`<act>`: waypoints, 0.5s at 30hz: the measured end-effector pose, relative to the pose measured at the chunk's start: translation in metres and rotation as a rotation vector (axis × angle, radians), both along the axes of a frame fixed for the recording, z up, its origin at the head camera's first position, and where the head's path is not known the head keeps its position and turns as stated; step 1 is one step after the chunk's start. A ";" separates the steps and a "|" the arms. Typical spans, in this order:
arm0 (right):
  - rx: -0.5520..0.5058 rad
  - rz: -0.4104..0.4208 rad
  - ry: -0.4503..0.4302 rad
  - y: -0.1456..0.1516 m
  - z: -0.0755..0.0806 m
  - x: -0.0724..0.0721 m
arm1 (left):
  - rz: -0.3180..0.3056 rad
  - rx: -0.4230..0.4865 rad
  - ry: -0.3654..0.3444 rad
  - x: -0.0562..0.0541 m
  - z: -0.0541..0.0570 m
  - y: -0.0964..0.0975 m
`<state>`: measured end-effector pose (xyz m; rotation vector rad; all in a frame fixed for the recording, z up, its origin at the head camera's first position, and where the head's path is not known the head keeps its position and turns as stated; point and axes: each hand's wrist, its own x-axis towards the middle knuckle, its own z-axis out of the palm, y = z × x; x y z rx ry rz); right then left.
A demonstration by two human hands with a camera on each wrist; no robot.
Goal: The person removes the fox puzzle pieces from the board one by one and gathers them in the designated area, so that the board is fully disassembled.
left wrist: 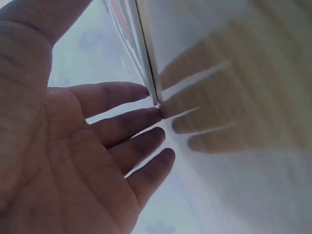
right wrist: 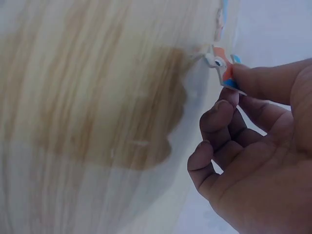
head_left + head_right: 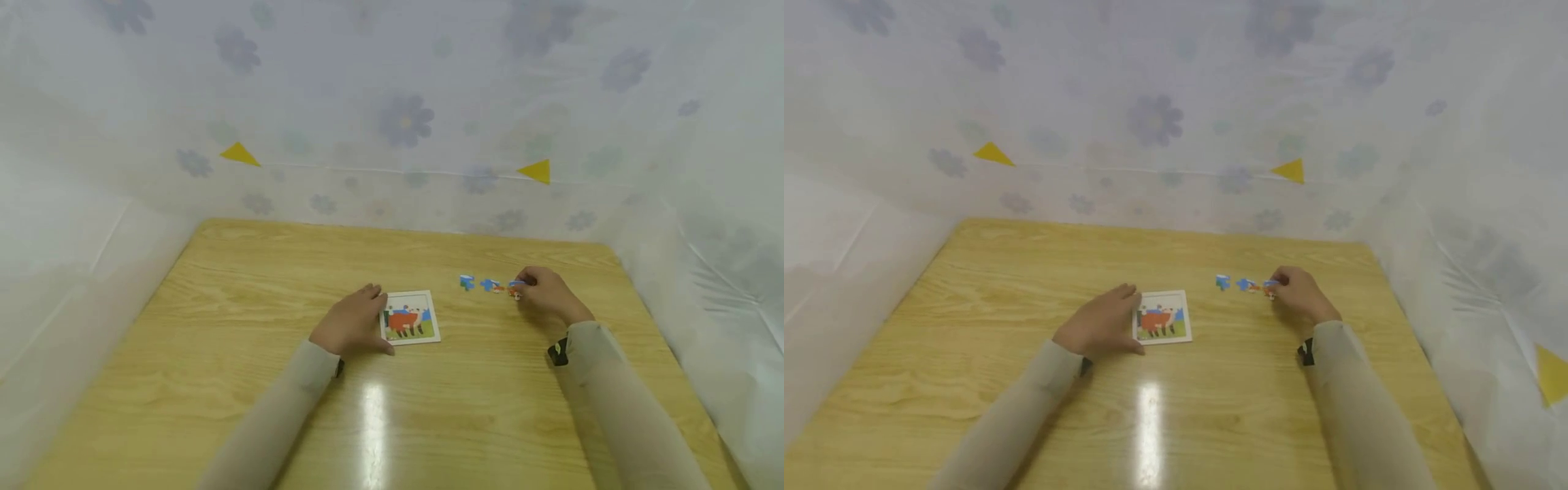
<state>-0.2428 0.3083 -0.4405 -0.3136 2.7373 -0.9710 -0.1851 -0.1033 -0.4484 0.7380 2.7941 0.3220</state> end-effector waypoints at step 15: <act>0.071 -0.046 0.032 0.003 -0.016 -0.014 | 0.070 0.186 -0.116 0.000 -0.005 -0.014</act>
